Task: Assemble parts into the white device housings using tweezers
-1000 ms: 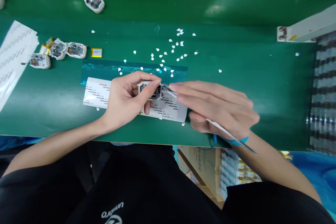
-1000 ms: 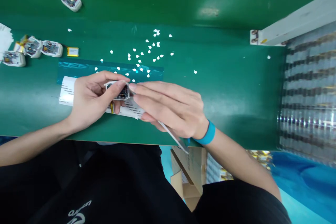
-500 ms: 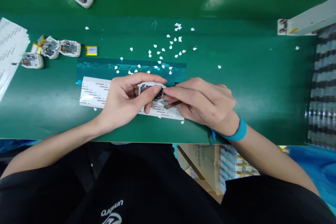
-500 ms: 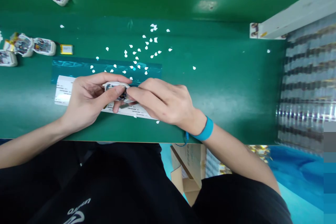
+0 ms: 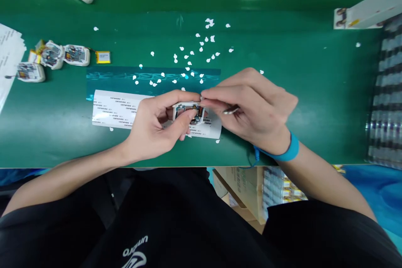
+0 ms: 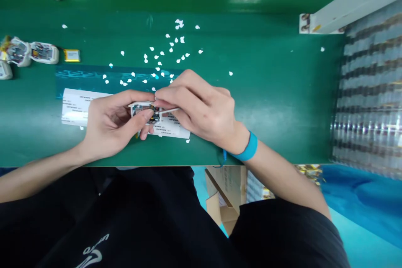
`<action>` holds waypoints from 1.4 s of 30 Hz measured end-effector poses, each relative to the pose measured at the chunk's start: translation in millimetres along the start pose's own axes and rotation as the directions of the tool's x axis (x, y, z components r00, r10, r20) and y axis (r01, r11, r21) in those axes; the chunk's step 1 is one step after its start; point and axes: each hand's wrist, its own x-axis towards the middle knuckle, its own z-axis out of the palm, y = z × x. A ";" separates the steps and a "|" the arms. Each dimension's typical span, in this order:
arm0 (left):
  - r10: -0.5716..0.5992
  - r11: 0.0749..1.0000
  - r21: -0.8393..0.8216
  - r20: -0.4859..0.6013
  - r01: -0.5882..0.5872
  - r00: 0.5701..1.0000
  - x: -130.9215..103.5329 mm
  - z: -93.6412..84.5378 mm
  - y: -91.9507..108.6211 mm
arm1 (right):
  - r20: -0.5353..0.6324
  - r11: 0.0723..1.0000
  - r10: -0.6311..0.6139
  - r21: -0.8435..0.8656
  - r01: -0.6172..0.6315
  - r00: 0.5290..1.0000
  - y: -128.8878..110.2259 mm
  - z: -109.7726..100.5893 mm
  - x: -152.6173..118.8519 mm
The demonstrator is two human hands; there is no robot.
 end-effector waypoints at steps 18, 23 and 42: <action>-0.058 0.998 -0.035 0.065 0.061 0.996 1.3 -7.2 7.5 | 0.106 0.972 -0.124 -0.185 0.142 0.987 14.6 -16.5 -2.0; -0.059 0.997 -0.038 0.036 0.060 0.998 1.5 -4.1 4.9 | 0.342 0.981 -0.135 -0.087 0.175 0.930 17.5 -32.0 -6.7; 0.214 0.971 0.113 -0.032 -0.209 0.976 -4.0 2.5 -7.1 | 0.179 0.970 0.057 0.221 -0.097 0.982 -6.6 -8.7 -3.6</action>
